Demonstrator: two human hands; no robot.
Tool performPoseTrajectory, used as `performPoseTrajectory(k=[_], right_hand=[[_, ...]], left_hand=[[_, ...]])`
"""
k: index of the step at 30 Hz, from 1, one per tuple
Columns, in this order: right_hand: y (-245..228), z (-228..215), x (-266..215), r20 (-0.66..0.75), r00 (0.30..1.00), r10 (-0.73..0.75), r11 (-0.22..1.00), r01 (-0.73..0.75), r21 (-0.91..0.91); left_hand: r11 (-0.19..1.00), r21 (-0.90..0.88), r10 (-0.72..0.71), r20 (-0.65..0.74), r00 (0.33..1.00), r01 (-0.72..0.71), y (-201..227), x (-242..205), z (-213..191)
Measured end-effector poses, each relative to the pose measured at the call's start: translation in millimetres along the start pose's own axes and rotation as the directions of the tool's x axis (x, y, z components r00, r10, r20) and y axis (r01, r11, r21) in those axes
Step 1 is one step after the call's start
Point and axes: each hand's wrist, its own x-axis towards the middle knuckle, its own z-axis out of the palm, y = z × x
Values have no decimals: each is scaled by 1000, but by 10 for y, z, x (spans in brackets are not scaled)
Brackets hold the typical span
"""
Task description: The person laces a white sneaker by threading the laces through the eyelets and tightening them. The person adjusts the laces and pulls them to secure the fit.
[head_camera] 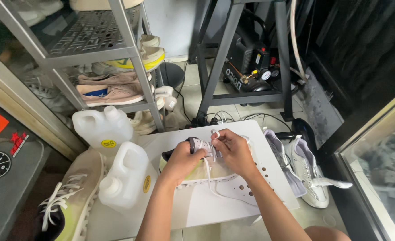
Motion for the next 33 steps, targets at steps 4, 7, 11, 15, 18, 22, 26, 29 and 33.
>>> performPoseTrajectory(k=[4,7,11,15,18,22,26,29,33], right_hand=[[-97,-8,-20,2,999,36,997,-36,-68],[-129,-24,-18,21,997,75,996,-73,-58],[-239,-20,-12,32,992,121,993,-121,-10],[-303,-47,18,88,975,205,978,-206,1],[-263,-65,34,108,969,221,975,-222,-6],[-269,-71,5,100,968,232,973,-231,-23],[-156,-108,6,141,974,179,981,-167,-94],[-131,-134,17,177,970,163,982,-142,-128],[-93,-160,41,229,964,133,988,-110,-113]], left_hand=[[999,-36,8,-1,1000,-8,42,-46,-12],[997,-79,22,8,1000,-22,-49,34,12],[997,-75,22,12,1000,-21,-177,88,12],[998,19,-57,-5,998,57,-50,-35,-22],[997,33,-74,-10,997,74,-102,-18,-14],[997,52,-48,-14,999,49,-182,27,42],[986,166,2,-66,998,8,-305,90,106],[984,179,28,-134,991,-4,-341,122,127],[986,164,61,-221,973,-25,-410,134,145]])
